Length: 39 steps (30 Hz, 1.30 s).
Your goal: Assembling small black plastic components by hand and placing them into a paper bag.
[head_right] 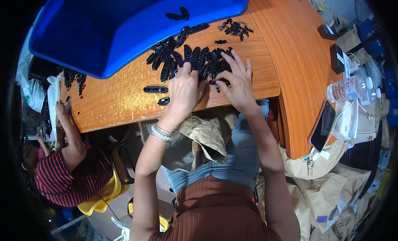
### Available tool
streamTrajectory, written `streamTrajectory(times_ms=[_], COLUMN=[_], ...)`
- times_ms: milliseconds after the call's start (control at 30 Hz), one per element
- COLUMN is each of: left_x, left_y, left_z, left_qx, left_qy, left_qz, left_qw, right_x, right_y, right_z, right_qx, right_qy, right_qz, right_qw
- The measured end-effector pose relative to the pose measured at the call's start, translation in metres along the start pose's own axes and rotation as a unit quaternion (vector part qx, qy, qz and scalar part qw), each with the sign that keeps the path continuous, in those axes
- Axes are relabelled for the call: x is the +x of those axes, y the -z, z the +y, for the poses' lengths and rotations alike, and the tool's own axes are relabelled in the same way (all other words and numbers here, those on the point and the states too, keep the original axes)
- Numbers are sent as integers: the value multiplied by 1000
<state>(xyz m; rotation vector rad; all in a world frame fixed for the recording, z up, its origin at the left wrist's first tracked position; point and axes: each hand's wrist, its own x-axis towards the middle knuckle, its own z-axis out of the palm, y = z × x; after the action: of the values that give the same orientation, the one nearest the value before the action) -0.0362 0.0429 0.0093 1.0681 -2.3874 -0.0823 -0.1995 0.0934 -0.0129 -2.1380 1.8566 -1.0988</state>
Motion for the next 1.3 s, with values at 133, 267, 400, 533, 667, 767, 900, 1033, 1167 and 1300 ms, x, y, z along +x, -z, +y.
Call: streamTrajectory(times_ms=[133,267,400,533,667,767,900,1033,1167,1300], left_x=[4,3,-3,-24,-43,-49,-53,-57,-62,-79], left_y=[-4,-2,8,28,49,57,62,63,59,58], left_z=[-5,-14,-22,-20,-8,0,4,3,3,2], left_qx=[21,-61,-339,-490,-566,-633,-629,-661,-658,-590], left_qy=[4,88,227,272,263,263,278,281,301,280], left_qz=[-22,-43,29,5,-49,-50,-66,-61,-40,-59], left_qw=[1000,993,913,828,780,727,723,693,689,755], right_x=[3,1,-4,-8,-14,-13,-16,-17,-18,-39], right_y=[-2,2,2,7,14,9,6,11,11,8], right_z=[-5,-7,-8,-28,-64,-75,-74,-72,-70,-76], right_qx=[19,0,257,397,497,474,352,237,280,441], right_qy=[-2,10,-179,-180,-191,-113,-59,5,12,-229], right_qz=[-30,45,154,112,53,63,37,54,36,-120], right_qw=[999,999,937,893,845,871,933,970,959,860])
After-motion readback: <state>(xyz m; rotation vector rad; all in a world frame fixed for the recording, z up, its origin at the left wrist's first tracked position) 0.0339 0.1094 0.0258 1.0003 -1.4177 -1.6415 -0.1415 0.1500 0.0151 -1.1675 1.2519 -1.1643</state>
